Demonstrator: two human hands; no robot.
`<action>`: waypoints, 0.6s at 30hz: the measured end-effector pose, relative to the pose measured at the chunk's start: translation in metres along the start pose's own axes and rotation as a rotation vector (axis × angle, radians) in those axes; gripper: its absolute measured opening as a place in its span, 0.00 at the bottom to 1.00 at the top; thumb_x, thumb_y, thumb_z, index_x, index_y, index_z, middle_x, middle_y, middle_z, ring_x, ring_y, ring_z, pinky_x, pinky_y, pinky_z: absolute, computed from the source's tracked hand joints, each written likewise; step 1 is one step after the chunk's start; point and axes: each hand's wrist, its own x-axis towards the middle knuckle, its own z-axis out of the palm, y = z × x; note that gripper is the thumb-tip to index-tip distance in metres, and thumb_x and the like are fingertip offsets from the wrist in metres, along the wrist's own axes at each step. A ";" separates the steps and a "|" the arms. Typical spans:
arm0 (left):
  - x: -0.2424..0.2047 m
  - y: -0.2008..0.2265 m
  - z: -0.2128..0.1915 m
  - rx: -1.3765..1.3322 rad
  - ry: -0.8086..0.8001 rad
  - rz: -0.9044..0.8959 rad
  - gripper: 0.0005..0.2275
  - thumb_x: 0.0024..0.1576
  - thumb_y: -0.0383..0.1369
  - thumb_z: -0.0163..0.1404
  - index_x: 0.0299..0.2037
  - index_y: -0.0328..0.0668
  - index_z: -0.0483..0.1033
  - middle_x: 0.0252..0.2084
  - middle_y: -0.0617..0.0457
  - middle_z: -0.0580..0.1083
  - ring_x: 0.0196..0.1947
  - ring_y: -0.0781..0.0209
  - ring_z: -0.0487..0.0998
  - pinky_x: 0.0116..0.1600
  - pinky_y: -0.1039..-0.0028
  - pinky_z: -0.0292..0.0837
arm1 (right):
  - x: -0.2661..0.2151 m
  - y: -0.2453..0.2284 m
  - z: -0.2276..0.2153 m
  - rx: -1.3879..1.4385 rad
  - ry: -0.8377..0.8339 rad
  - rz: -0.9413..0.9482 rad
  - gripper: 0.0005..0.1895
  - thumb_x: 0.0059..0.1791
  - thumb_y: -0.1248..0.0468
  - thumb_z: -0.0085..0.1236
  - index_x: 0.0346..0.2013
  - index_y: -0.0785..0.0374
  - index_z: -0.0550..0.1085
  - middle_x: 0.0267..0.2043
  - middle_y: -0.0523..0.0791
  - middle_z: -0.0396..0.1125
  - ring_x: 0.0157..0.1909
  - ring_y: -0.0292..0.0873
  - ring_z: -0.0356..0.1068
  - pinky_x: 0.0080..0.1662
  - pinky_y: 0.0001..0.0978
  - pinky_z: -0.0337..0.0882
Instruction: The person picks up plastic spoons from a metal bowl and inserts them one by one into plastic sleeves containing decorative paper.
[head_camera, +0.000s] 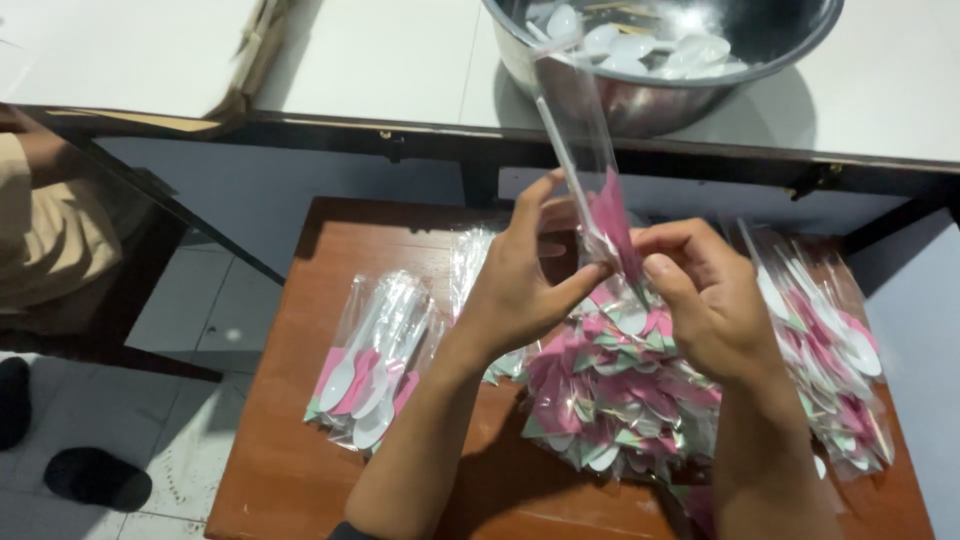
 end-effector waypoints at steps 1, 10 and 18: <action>-0.001 -0.001 -0.002 0.006 0.004 0.008 0.34 0.54 0.32 0.60 0.68 0.38 0.53 0.56 0.40 0.77 0.53 0.51 0.83 0.58 0.68 0.81 | 0.000 -0.006 0.001 0.002 0.000 -0.011 0.13 0.55 0.62 0.47 0.49 0.66 0.73 0.53 0.49 0.74 0.55 0.42 0.74 0.57 0.34 0.72; -0.014 0.015 -0.020 -0.025 0.063 0.034 0.24 0.59 0.29 0.56 0.65 0.47 0.63 0.41 0.50 0.80 0.39 0.64 0.83 0.50 0.76 0.82 | -0.001 -0.013 -0.004 -0.443 -0.102 -0.157 0.14 0.50 0.54 0.61 0.39 0.62 0.77 0.31 0.43 0.77 0.30 0.38 0.74 0.36 0.34 0.70; -0.051 0.025 -0.086 0.155 0.377 0.149 0.09 0.60 0.24 0.47 0.49 0.43 0.76 0.35 0.53 0.77 0.36 0.68 0.78 0.45 0.81 0.76 | -0.017 -0.036 -0.015 -0.277 -0.036 -0.068 0.10 0.56 0.69 0.59 0.51 0.69 0.77 0.47 0.51 0.75 0.44 0.45 0.75 0.52 0.35 0.73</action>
